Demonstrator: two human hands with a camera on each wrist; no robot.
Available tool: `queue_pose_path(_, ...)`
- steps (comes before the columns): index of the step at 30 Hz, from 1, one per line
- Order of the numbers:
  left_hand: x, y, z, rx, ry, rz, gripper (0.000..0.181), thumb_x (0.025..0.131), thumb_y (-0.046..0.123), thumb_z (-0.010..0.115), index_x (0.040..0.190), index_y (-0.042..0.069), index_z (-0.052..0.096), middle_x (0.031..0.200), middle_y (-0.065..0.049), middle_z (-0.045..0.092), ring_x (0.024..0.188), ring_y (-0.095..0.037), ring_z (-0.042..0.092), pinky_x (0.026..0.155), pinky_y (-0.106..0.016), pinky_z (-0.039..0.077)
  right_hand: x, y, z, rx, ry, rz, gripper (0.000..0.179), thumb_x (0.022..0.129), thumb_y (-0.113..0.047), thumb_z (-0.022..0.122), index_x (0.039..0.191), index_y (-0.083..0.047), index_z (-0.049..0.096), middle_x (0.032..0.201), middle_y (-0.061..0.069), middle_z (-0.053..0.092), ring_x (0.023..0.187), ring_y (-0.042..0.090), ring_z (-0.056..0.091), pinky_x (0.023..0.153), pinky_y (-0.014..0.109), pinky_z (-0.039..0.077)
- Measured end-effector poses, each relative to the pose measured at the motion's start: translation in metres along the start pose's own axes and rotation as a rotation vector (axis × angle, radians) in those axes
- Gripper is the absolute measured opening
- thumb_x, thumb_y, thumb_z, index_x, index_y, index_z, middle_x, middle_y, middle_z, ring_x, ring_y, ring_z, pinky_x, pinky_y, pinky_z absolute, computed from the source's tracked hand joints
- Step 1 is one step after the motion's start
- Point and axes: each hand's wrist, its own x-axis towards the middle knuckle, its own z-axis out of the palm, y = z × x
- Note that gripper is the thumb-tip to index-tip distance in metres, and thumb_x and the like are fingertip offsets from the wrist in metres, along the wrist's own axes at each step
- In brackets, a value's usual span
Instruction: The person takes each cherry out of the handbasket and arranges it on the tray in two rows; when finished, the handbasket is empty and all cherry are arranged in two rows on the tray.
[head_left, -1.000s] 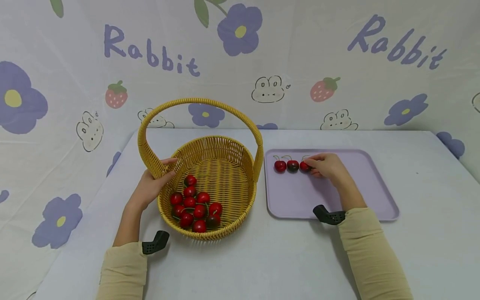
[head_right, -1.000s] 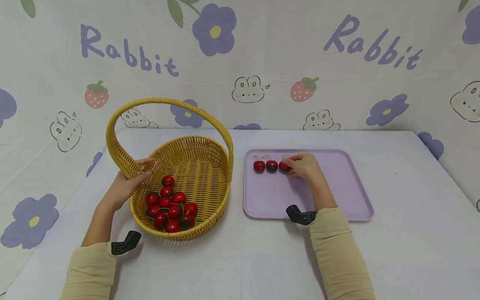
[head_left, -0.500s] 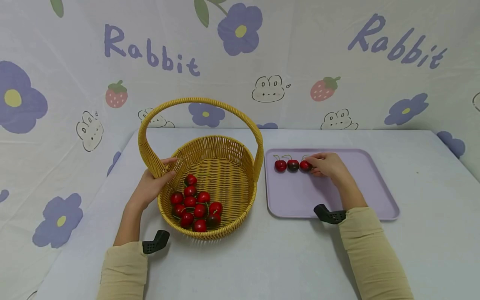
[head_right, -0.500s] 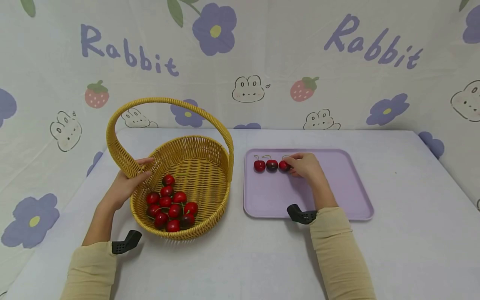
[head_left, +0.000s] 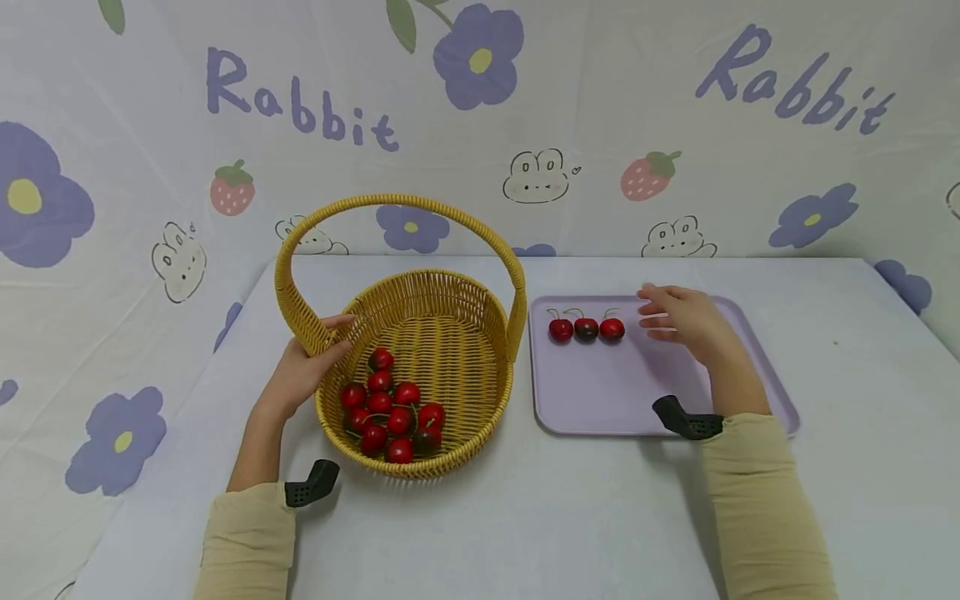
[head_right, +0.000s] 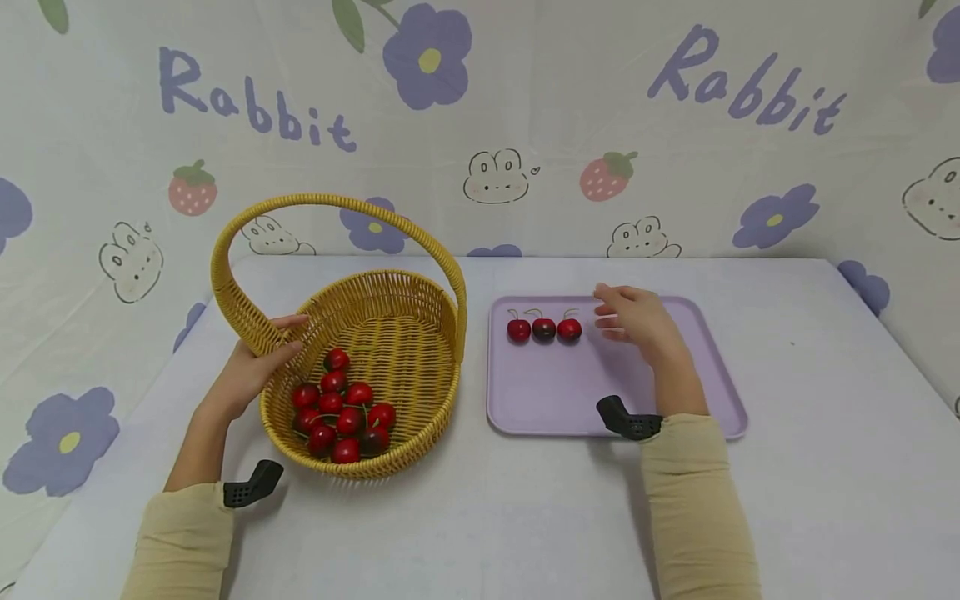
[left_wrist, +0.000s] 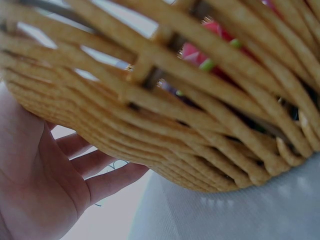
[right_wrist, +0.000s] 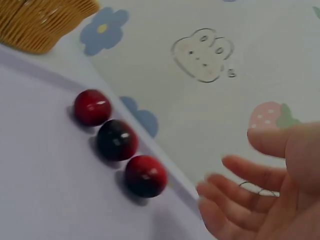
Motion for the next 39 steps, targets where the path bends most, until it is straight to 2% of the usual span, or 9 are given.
queue_pose_path(7,0.001,-0.001,0.0,-0.001,-0.002,-0.006,0.043,0.098,0.011,0.053,0.138,0.0,0.045,0.144,-0.021,0.039,0.132,-0.038,0.035,0.104,-0.058,0.028,-0.011,-0.013,-0.012,0.389,-0.107,-0.139,0.045,0.098,-0.039,0.05,0.126,-0.004,0.05,0.111,0.005,0.061,0.1,0.014,0.062,0.082,0.027,0.052)
queue_pose_path(13,0.0,0.0,0.0,0.003,0.002,-0.024,0.042,0.098,0.011,0.053,0.138,0.001,0.046,0.144,-0.021,0.039,0.131,-0.039,0.037,0.103,-0.058,0.029,-0.023,-0.03,-0.01,0.526,-0.227,-0.253,0.032,0.102,-0.031,0.043,0.121,-0.01,0.057,0.116,0.006,0.062,0.106,0.017,0.06,0.087,0.029,0.05)
queue_pose_path(19,0.0,0.001,0.0,0.004,0.003,-0.024,0.042,0.098,0.011,0.053,0.138,0.001,0.046,0.144,-0.021,0.039,0.131,-0.039,0.037,0.103,-0.058,0.029,-0.034,-0.046,0.0,0.662,-0.385,-0.34,0.033,0.104,-0.023,0.039,0.119,-0.007,0.064,0.115,0.009,0.064,0.109,0.023,0.058,0.091,0.033,0.048)
queue_pose_path(23,0.0,0.001,0.0,0.001,0.004,-0.021,0.042,0.098,0.01,0.053,0.138,0.001,0.046,0.143,-0.021,0.04,0.131,-0.039,0.036,0.103,-0.058,0.029,-0.041,-0.055,0.01,0.678,-0.469,-0.387,0.036,0.105,-0.022,0.036,0.119,-0.005,0.064,0.112,0.01,0.065,0.107,0.024,0.058,0.09,0.034,0.048)
queue_pose_path(30,0.0,0.0,-0.001,-0.013,0.006,-0.012,0.042,0.098,0.011,0.053,0.137,0.0,0.046,0.144,-0.021,0.039,0.132,-0.038,0.036,0.104,-0.058,0.028,-0.053,-0.068,0.028,0.542,-0.512,-0.47,0.037,0.105,-0.02,0.033,0.12,-0.007,0.064,0.11,0.009,0.065,0.103,0.023,0.061,0.086,0.034,0.051)
queue_pose_path(39,0.0,0.002,-0.001,-0.014,0.006,-0.021,0.042,0.098,0.012,0.053,0.138,0.001,0.046,0.144,-0.019,0.039,0.132,-0.037,0.036,0.105,-0.058,0.027,-0.06,-0.075,0.047,0.495,-0.656,-0.533,0.039,0.106,-0.013,0.027,0.122,-0.005,0.062,0.11,0.012,0.064,0.099,0.024,0.062,0.085,0.037,0.051)
